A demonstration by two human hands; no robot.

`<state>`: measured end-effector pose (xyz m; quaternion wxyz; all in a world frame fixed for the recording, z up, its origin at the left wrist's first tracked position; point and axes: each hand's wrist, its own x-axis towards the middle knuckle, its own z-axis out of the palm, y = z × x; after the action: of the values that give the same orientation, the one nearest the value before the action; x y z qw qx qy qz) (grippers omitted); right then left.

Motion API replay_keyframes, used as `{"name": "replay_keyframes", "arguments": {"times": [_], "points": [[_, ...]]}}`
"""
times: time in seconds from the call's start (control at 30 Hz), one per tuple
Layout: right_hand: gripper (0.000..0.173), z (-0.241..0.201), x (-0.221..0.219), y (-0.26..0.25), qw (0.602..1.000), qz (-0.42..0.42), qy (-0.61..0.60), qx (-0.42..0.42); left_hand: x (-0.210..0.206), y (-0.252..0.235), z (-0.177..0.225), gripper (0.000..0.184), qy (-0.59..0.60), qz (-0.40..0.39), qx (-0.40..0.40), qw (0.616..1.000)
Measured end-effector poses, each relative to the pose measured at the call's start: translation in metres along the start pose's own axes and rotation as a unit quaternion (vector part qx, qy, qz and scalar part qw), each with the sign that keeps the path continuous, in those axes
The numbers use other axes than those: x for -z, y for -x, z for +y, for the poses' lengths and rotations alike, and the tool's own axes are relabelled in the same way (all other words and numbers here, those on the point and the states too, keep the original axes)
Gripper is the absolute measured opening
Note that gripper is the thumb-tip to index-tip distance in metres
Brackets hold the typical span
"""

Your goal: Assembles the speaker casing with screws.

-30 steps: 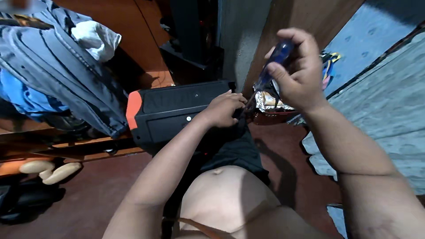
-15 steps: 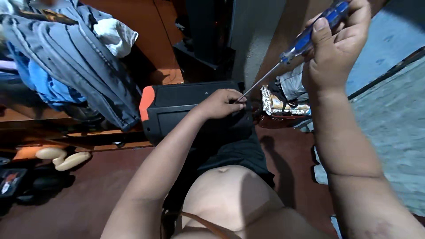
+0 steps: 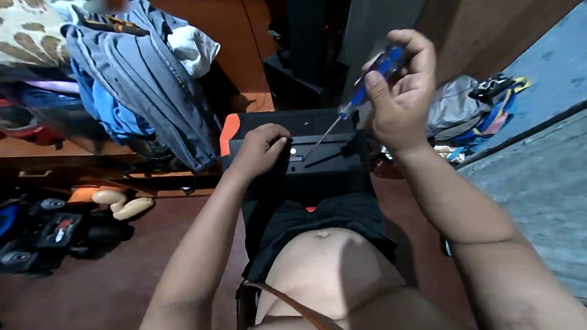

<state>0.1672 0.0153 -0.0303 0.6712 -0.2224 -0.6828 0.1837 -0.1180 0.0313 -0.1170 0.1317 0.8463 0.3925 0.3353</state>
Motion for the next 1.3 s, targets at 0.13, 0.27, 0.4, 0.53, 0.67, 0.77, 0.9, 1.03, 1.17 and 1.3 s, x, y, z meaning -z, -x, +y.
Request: {"name": "replay_keyframes", "arguments": {"times": [0.13,0.27,0.4,0.53,0.67,0.77,0.9,1.03,1.17,1.3], "points": [[0.046,0.005,-0.03,0.008,0.998,-0.063,0.02,-0.007,-0.011,0.018,-0.007,0.025,0.059,0.067,-0.02,0.996],[0.049,0.01,-0.051,0.011,0.988,-0.137,0.071,-0.001,-0.018,0.023,-0.005,0.024,0.069,0.077,-0.027,0.994],[0.045,0.003,-0.066,0.004,0.949,-0.285,0.133,0.012,-0.018,0.029,0.002,0.031,0.066,0.078,-0.047,0.994],[0.041,0.021,-0.076,0.013,0.879,-0.455,0.142,0.003,-0.018,0.037,0.007,0.044,0.038,0.051,-0.037,0.997],[0.038,0.032,-0.067,0.009,0.861,-0.498,0.098,-0.017,-0.014,0.04,0.009,0.05,0.031,0.046,-0.015,0.998],[0.03,0.029,-0.063,0.007,0.838,-0.544,0.045,0.005,-0.005,0.035,0.007,0.051,0.022,0.014,-0.042,0.999],[0.026,0.014,-0.066,0.0,0.798,-0.594,0.098,0.028,-0.017,0.031,0.012,0.037,0.074,-0.019,-0.06,0.995],[0.032,-0.015,-0.077,0.005,0.763,-0.558,0.326,-0.008,-0.026,0.029,0.015,0.04,0.007,0.048,-0.053,0.997],[0.018,-0.018,-0.081,0.015,0.77,-0.55,0.32,0.045,-0.024,0.027,0.018,0.033,-0.027,0.048,-0.042,0.998],[0.009,0.003,-0.082,0.0,0.769,-0.606,0.18,0.095,-0.018,0.03,0.008,0.046,0.021,-0.031,-0.042,0.998]]}}
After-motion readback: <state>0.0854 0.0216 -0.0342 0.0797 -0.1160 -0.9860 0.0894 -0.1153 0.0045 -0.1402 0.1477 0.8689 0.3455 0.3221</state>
